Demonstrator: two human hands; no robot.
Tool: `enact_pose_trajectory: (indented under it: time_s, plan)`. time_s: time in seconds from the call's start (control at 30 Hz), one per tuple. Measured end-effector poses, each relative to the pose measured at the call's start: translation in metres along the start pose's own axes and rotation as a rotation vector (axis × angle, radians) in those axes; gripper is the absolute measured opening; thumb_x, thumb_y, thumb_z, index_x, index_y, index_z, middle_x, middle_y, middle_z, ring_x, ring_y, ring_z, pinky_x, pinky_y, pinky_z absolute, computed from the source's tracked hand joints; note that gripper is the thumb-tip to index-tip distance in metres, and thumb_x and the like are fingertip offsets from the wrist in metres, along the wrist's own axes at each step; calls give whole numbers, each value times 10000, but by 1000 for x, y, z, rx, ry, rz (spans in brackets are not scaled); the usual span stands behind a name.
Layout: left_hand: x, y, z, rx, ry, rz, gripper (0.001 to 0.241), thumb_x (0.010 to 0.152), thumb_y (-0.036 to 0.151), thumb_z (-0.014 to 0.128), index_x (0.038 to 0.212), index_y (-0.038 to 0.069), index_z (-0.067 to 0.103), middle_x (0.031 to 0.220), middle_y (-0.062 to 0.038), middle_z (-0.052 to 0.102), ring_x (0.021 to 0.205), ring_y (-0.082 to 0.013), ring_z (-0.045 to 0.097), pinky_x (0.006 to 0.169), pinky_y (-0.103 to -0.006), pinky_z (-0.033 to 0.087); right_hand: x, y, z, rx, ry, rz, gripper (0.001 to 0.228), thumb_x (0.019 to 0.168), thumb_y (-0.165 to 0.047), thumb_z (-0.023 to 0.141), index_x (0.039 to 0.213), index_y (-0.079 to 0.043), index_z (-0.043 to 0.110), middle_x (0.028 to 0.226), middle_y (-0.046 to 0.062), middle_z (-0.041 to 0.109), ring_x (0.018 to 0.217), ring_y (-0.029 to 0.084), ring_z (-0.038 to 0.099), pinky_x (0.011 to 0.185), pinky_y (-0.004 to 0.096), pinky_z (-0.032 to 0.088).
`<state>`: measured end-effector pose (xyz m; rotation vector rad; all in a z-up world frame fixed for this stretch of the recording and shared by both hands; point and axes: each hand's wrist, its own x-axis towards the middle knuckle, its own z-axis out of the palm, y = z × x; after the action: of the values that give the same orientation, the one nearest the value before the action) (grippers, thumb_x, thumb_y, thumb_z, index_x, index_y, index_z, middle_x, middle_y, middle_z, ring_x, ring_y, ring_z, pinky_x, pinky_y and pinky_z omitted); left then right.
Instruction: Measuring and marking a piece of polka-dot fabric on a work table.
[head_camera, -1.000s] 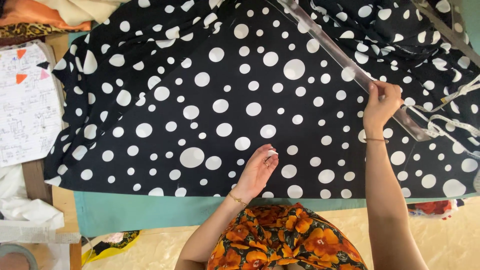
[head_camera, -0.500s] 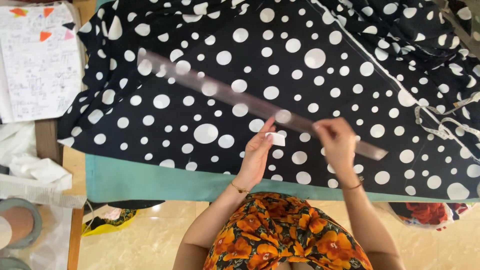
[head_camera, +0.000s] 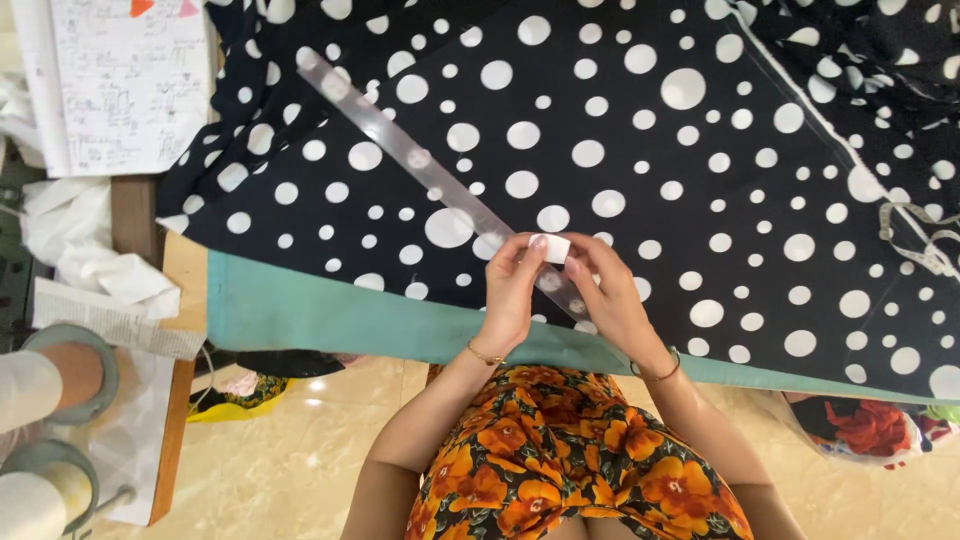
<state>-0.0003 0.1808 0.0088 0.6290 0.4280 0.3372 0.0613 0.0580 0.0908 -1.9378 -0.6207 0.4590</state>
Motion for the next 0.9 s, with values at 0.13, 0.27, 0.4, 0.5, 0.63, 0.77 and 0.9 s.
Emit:
enact_pose_trajectory:
  time_s: [0.13, 0.27, 0.4, 0.5, 0.63, 0.77, 0.9]
  plan:
    - [-4, 12, 3, 66, -33, 7, 170, 1036, 168, 660, 1100, 11, 679, 992, -19, 697, 902, -69, 636, 814, -236, 509, 14, 4, 14, 77, 42, 24, 204, 1030, -129, 626, 1184, 5, 639, 955, 61, 697, 837, 97, 668, 718, 240, 529]
    - [-3, 26, 4, 170, -102, 53, 259, 1091, 167, 618, 1248, -35, 658, 1076, -66, 710, 947, -83, 651, 856, -250, 523, 19, 28, 21, 180, 77, 115, 116, 1035, -119, 666, 1042, -4, 660, 866, 46, 702, 796, 75, 645, 691, 238, 506]
    - [22, 73, 15, 386, -58, 346, 689, 1122, 203, 505, 1669, 130, 93, 1221, -104, 609, 880, -97, 582, 819, -254, 517, 26, 22, 17, 353, 123, 129, 103, 1033, -111, 648, 1039, -9, 651, 902, 31, 703, 816, 68, 648, 739, 234, 519]
    - [58, 134, 23, 368, -2, 498, 796, 1127, 298, 386, 1618, 212, -235, 1239, -122, 664, 653, -124, 576, 633, -245, 512, 31, 24, 9, 464, 149, 126, 109, 1038, -113, 626, 1052, -10, 659, 928, 19, 704, 833, 68, 653, 792, 233, 543]
    - [116, 194, 4, 266, -99, 436, 514, 1147, 293, 366, 1580, 126, 147, 834, -115, 673, 514, -132, 541, 521, -269, 470, 34, 34, -9, 476, 154, 143, 132, 1056, -127, 613, 1048, -11, 673, 878, 19, 676, 786, 72, 626, 765, 237, 526]
    - [159, 216, -7, 670, -309, 399, 239, 1207, 254, 433, 1210, 25, 504, 762, -55, 600, 627, -145, 609, 573, -258, 483, 40, 45, -33, 502, 175, 214, 153, 1062, -152, 595, 1021, -22, 666, 797, 17, 660, 676, 77, 591, 677, 239, 496]
    - [195, 199, -7, 1022, -241, 256, 246, 1170, 246, 454, 1113, 45, 583, 748, -38, 627, 556, -123, 557, 522, -266, 476, 58, 59, -54, 507, 188, 249, 160, 1072, -162, 580, 1038, -26, 657, 778, 17, 651, 667, 79, 582, 673, 240, 493]
